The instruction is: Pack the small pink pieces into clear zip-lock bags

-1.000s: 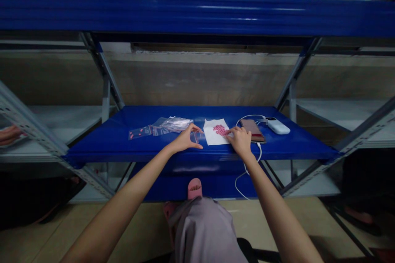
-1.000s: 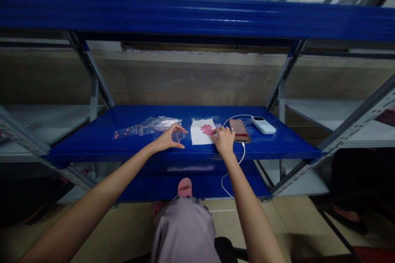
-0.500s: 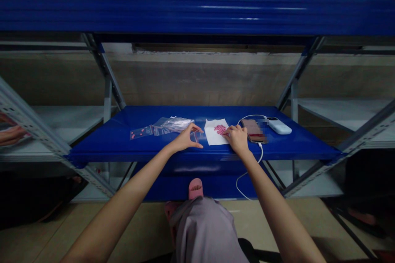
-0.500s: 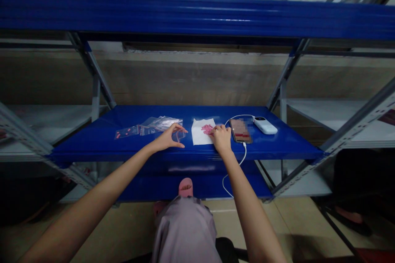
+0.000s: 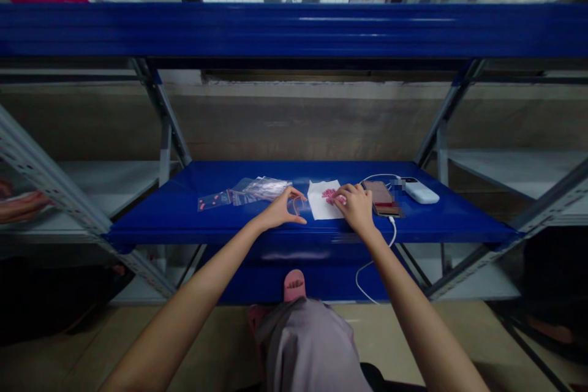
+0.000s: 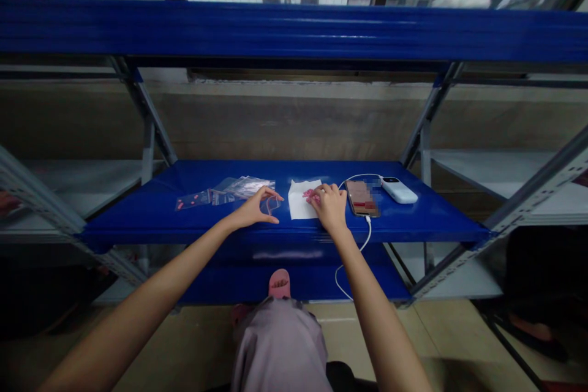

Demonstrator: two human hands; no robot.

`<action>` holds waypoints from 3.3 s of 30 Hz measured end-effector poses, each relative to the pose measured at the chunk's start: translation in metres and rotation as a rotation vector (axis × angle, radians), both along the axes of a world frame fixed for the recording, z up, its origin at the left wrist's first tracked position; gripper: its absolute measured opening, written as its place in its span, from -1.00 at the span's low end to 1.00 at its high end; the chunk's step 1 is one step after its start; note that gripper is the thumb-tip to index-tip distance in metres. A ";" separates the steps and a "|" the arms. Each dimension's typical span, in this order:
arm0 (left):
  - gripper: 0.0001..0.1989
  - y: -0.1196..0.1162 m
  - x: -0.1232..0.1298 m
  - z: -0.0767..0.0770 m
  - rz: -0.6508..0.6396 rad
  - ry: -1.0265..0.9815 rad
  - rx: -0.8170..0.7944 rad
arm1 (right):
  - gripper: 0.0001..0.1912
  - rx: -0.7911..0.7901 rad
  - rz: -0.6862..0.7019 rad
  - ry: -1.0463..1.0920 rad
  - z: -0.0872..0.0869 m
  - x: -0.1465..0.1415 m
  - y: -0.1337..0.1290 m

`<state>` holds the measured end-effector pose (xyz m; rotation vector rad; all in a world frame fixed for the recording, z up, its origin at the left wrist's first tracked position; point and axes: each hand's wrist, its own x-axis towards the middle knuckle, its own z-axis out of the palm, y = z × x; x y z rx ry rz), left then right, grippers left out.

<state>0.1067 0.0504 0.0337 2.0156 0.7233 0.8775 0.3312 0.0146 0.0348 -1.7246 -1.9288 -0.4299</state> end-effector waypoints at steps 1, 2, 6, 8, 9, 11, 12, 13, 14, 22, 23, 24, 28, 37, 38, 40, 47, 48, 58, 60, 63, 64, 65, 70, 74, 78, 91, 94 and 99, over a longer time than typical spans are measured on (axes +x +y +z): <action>-0.44 0.000 0.000 0.000 -0.007 -0.001 0.007 | -0.76 0.037 0.038 0.064 0.007 -0.006 -0.005; -0.44 -0.001 0.001 0.000 -0.014 -0.001 0.012 | -0.76 0.057 0.091 0.117 0.014 -0.014 -0.010; -0.41 -0.004 0.005 0.002 0.001 0.012 0.025 | -0.78 0.014 0.285 0.131 0.038 -0.042 -0.022; -0.40 -0.004 0.006 0.003 0.006 0.011 0.026 | -0.79 -0.007 0.327 0.081 0.042 -0.051 -0.022; -0.40 -0.005 0.007 0.003 0.006 0.010 0.025 | -0.79 -0.014 0.333 0.053 0.042 -0.054 -0.022; -0.40 -0.005 0.008 0.004 0.003 0.008 0.022 | -0.78 -0.025 0.331 0.002 0.041 -0.057 -0.021; -0.40 -0.005 0.009 0.004 0.005 0.008 0.023 | -0.78 -0.028 0.329 -0.015 0.040 -0.058 -0.021; -0.40 -0.005 0.009 0.004 0.009 0.010 0.026 | -0.77 -0.029 0.329 -0.023 0.040 -0.058 -0.021; -0.40 -0.004 0.009 0.004 0.012 0.013 0.027 | -0.77 -0.028 0.329 -0.023 0.039 -0.059 -0.021; -0.42 -0.005 0.005 0.008 -0.009 -0.008 0.000 | -0.76 0.023 0.061 0.158 0.023 -0.023 -0.005; -0.43 -0.005 0.004 0.008 -0.008 -0.007 -0.003 | -0.77 -0.014 0.027 0.138 0.017 -0.014 -0.001; -0.43 -0.005 0.003 0.009 -0.004 -0.004 -0.006 | -0.77 -0.061 0.000 0.099 0.011 -0.006 0.004; -0.44 -0.006 0.001 0.011 0.008 0.003 -0.022 | -0.78 -0.195 -0.013 -0.066 -0.011 0.013 0.015; -0.44 -0.004 0.000 0.009 0.000 -0.012 -0.029 | -0.76 -0.110 -0.096 -0.082 -0.024 0.012 0.023; -0.44 -0.004 0.000 0.009 0.002 -0.011 -0.025 | -0.77 -0.109 -0.094 -0.090 -0.025 0.012 0.023; -0.44 -0.003 -0.001 0.008 0.004 -0.009 -0.018 | -0.77 -0.094 -0.085 -0.112 -0.026 0.013 0.023; -0.45 -0.007 -0.002 0.010 0.012 -0.010 -0.013 | -0.79 -0.064 -0.092 -0.120 -0.031 0.013 0.020; -0.45 -0.007 -0.001 0.010 0.017 -0.008 -0.013 | -0.79 -0.076 -0.094 -0.116 -0.031 0.013 0.020; -0.45 -0.004 -0.001 0.006 0.007 -0.011 0.007 | -0.76 -0.024 0.194 0.251 0.014 -0.027 -0.001; -0.43 -0.003 -0.001 0.004 0.018 -0.006 0.014 | -0.77 -0.017 0.298 0.252 0.028 -0.043 -0.008; -0.42 -0.003 0.001 0.002 0.018 -0.009 0.029 | -0.79 -0.044 0.351 0.137 0.040 -0.058 -0.013; -0.42 -0.003 0.001 0.003 0.014 -0.013 0.030 | -0.80 -0.055 0.350 0.103 0.041 -0.060 -0.013; -0.42 -0.003 0.001 0.003 0.013 -0.015 0.028 | -0.81 -0.065 0.346 0.078 0.041 -0.061 -0.012; -0.43 -0.006 0.001 0.009 0.009 -0.013 0.020 | -0.79 -0.071 0.334 0.084 0.036 -0.061 -0.011; -0.43 -0.005 0.000 0.010 0.025 -0.020 0.034 | -0.75 -0.069 0.401 0.167 0.035 -0.059 -0.012; -0.53 0.000 -0.002 0.008 -0.009 -0.035 -0.034 | -0.67 -0.158 0.649 0.304 0.032 -0.052 -0.004; -0.75 0.004 -0.004 -0.005 -0.002 -0.181 -0.242 | -0.89 -0.096 0.507 0.739 0.016 -0.063 0.007; -0.73 0.006 -0.005 -0.006 0.012 -0.228 -0.236 | -0.89 -0.092 0.498 0.774 0.017 -0.065 0.006; -0.70 0.006 -0.004 -0.003 -0.004 -0.297 -0.225 | -0.96 0.007 0.480 0.795 0.019 -0.070 0.006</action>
